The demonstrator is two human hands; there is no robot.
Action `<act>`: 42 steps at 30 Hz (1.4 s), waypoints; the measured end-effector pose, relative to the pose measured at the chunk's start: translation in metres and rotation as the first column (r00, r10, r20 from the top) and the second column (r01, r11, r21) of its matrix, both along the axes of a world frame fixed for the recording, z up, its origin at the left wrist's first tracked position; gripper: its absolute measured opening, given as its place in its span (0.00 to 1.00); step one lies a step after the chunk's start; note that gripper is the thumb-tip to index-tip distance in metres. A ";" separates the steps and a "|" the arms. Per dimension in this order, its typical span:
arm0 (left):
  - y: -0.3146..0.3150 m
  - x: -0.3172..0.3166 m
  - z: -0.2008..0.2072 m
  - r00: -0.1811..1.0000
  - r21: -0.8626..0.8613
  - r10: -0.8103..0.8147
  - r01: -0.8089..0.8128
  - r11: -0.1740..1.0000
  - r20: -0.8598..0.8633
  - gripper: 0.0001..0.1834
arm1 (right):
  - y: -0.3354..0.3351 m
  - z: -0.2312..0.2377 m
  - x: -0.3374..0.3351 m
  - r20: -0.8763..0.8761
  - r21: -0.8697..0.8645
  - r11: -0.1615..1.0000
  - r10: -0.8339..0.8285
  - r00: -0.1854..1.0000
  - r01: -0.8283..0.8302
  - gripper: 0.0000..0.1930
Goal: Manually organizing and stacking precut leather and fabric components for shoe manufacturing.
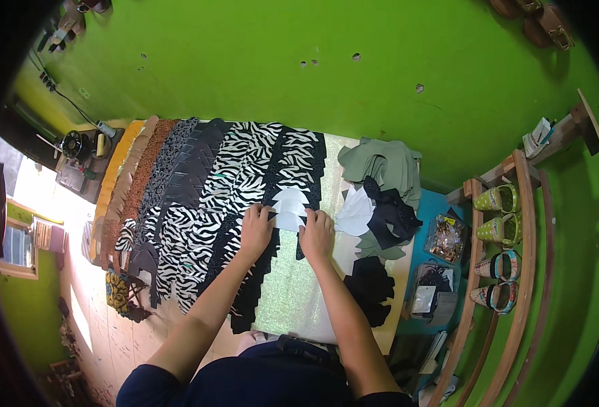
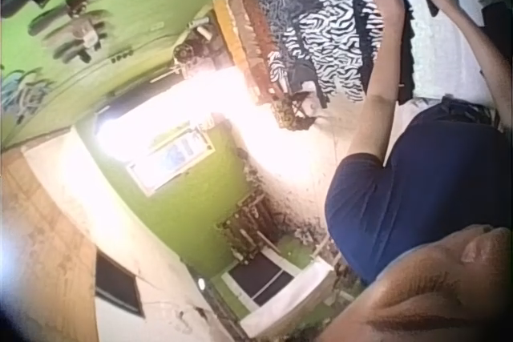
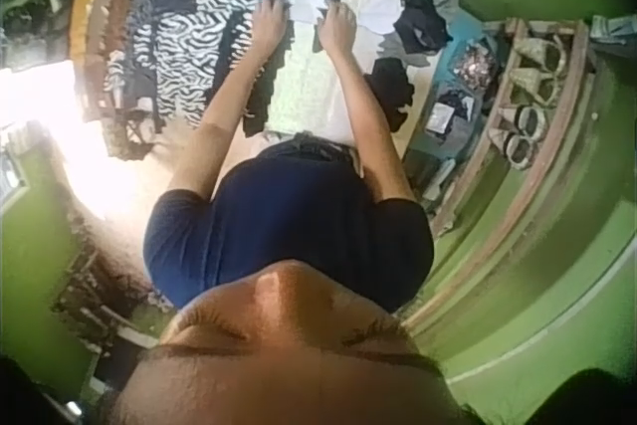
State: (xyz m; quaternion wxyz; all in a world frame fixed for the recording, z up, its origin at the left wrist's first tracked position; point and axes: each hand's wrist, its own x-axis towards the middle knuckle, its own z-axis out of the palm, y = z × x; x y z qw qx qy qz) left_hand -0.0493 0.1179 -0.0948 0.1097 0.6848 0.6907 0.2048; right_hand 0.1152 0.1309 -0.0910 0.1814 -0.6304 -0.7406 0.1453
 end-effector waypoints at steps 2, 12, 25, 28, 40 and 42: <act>-0.008 0.008 0.002 0.995 0.107 -0.076 0.083 0.991 -0.065 0.20 | -0.009 -0.009 -0.001 0.018 0.117 0.992 0.052 0.998 -0.054 0.23; -0.055 0.010 -0.030 0.936 -0.087 -0.272 0.259 0.962 -0.225 0.29 | -0.052 -0.041 -0.007 0.211 0.000 0.979 0.197 0.957 -0.202 0.28; -0.084 0.022 -0.011 0.926 0.090 -0.356 0.368 0.925 -0.122 0.18 | -0.115 -0.029 0.002 0.128 0.264 0.956 0.101 0.987 -0.132 0.09; -0.113 0.033 -0.010 0.916 0.129 -0.387 0.399 0.908 -0.109 0.15 | -0.141 -0.012 0.006 0.131 0.291 0.950 0.074 0.989 -0.110 0.05; -0.160 0.131 0.008 0.887 -0.178 -0.440 0.460 0.870 0.144 0.19 | -0.184 0.015 0.110 0.058 0.395 0.906 -0.187 0.981 0.150 0.13; -0.165 0.154 0.019 0.880 -0.336 -0.426 0.473 0.814 0.208 0.30 | -0.190 0.008 0.133 0.022 0.374 0.891 -0.287 0.958 0.259 0.16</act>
